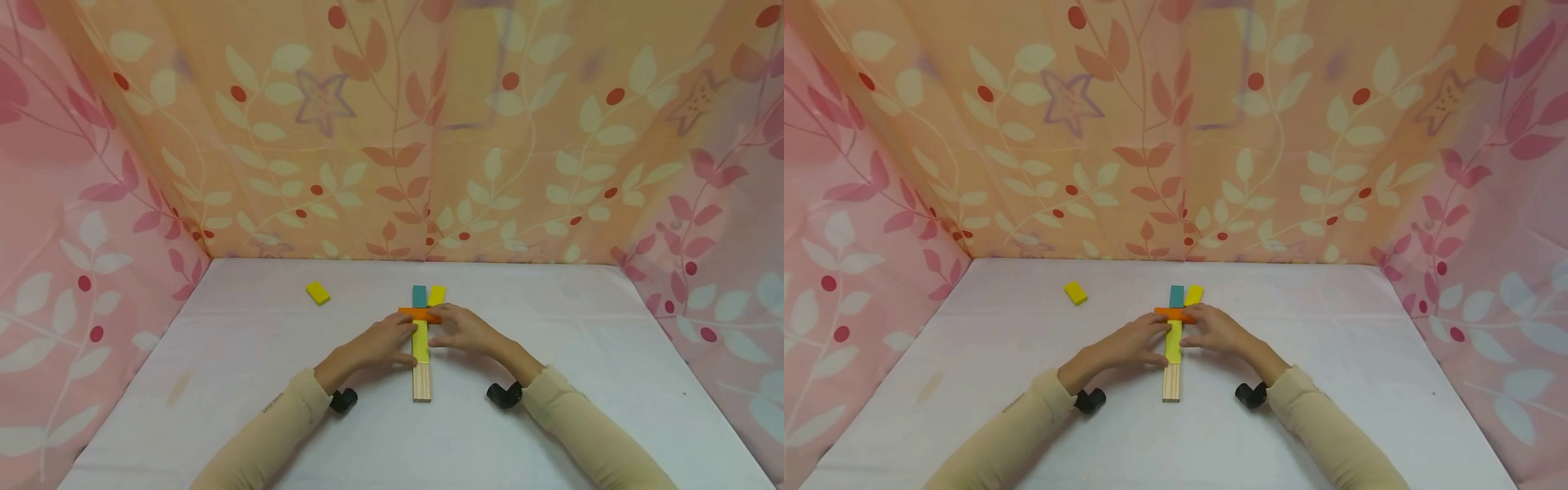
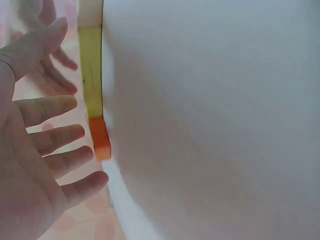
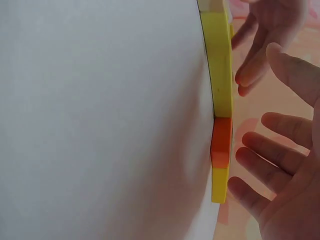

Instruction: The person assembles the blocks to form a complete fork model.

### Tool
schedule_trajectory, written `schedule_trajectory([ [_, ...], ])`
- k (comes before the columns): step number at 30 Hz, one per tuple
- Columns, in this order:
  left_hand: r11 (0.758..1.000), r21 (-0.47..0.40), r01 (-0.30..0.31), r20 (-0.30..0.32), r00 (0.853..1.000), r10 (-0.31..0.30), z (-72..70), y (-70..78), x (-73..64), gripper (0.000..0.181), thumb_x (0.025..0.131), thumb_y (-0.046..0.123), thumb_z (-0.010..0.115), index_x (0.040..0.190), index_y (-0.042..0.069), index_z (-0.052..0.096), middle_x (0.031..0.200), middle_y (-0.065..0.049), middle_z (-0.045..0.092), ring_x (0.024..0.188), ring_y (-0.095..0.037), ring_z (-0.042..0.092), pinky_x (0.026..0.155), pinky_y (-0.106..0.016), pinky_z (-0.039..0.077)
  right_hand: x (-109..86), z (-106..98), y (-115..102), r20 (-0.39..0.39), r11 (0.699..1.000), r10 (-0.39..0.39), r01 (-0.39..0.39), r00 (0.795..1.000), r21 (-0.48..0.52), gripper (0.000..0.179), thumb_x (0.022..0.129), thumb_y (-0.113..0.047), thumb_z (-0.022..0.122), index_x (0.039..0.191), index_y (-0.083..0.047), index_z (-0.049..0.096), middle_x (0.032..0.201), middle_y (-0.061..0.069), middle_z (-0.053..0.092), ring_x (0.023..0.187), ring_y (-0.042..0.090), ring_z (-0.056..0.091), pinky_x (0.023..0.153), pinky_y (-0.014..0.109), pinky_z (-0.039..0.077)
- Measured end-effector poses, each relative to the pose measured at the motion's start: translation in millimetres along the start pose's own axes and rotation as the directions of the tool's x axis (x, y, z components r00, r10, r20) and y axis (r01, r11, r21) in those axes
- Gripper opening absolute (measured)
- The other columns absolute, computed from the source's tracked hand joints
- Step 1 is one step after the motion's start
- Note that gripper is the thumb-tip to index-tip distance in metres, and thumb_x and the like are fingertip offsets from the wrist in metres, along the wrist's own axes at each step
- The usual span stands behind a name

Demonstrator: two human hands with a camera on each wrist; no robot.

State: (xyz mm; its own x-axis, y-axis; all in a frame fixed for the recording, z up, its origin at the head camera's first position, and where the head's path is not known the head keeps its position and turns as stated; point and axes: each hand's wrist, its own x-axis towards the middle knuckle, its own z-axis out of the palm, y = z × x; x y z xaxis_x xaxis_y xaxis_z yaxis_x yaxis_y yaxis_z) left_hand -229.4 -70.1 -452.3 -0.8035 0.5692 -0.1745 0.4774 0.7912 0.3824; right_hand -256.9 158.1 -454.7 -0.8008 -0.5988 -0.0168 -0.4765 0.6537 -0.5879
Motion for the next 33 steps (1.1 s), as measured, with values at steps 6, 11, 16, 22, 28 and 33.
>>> schedule_trajectory([
  [6,0.995,-0.072,0.062,-0.023,0.998,-0.063,-9.2,-13.6,-4.1,0.069,0.084,0.046,0.073,0.142,0.017,0.05,0.156,-0.009,0.036,0.145,-0.029,0.031,0.116,-0.054,0.031,-1.9,6.6,-5.6,0.034,0.999,-0.032,0.033,0.999,-0.033,0.07,0.081,-0.047,0.075,0.138,-0.012,0.055,0.146,0.01,0.051,0.137,0.034,0.044,0.111,0.056,0.037],
  [11,0.987,-0.116,0.108,-0.044,0.993,-0.113,-17.6,-25.1,-7.3,0.069,0.085,0.044,0.073,0.142,0.015,0.05,0.157,-0.01,0.034,0.146,-0.03,0.03,0.116,-0.055,0.03,-4.7,12.9,-10.2,0.045,0.996,-0.06,0.063,0.997,-0.065,0.076,0.079,-0.048,0.077,0.139,-0.008,0.054,0.148,0.01,0.048,0.136,0.034,0.043,0.109,0.054,0.04],
  [16,0.98,-0.133,0.146,-0.073,0.985,-0.156,-26.5,-36.9,-10.7,0.07,0.086,0.041,0.072,0.144,0.011,0.047,0.157,-0.012,0.034,0.147,-0.031,0.028,0.117,-0.054,0.029,-6.5,17.6,-15.4,0.049,0.991,-0.06,0.066,0.997,-0.114,0.084,0.075,-0.053,0.077,0.14,-0.007,0.052,0.15,0.009,0.045,0.137,0.033,0.042,0.109,0.051,0.042],
  [22,0.969,-0.146,0.201,-0.111,0.97,-0.218,-36.2,-57.0,-14.5,0.07,0.087,0.041,0.071,0.145,0.011,0.046,0.158,-0.013,0.033,0.146,-0.033,0.028,0.117,-0.054,0.029,-7.7,21.6,-19.6,0.064,0.976,-0.063,0.075,0.996,-0.205,0.085,0.076,-0.057,0.075,0.141,-0.008,0.05,0.15,0.012,0.043,0.136,0.033,0.044,0.111,0.05,0.04],
  [28,0.967,-0.165,0.192,-0.173,0.96,-0.221,-51.9,-80.8,-20.8,0.068,0.089,0.036,0.07,0.144,0.004,0.045,0.155,-0.021,0.033,0.144,-0.039,0.029,0.117,-0.055,0.028,-8.5,22.6,-21.3,0.066,0.942,-0.127,0.141,0.99,-0.304,0.086,0.076,-0.058,0.075,0.141,-0.007,0.05,0.148,0.014,0.045,0.132,0.033,0.048,0.11,0.048,0.042],
  [33,0.968,-0.152,0.199,-0.217,0.949,-0.229,-64.4,-100.1,-25.4,0.066,0.09,0.033,0.069,0.141,-0.002,0.046,0.152,-0.027,0.035,0.142,-0.043,0.031,0.116,-0.056,0.028,-8.0,20.7,-23.1,0.076,0.925,-0.156,0.173,0.985,-0.339,0.084,0.077,-0.058,0.074,0.14,-0.006,0.051,0.147,0.015,0.045,0.131,0.033,0.048,0.109,0.049,0.042],
])
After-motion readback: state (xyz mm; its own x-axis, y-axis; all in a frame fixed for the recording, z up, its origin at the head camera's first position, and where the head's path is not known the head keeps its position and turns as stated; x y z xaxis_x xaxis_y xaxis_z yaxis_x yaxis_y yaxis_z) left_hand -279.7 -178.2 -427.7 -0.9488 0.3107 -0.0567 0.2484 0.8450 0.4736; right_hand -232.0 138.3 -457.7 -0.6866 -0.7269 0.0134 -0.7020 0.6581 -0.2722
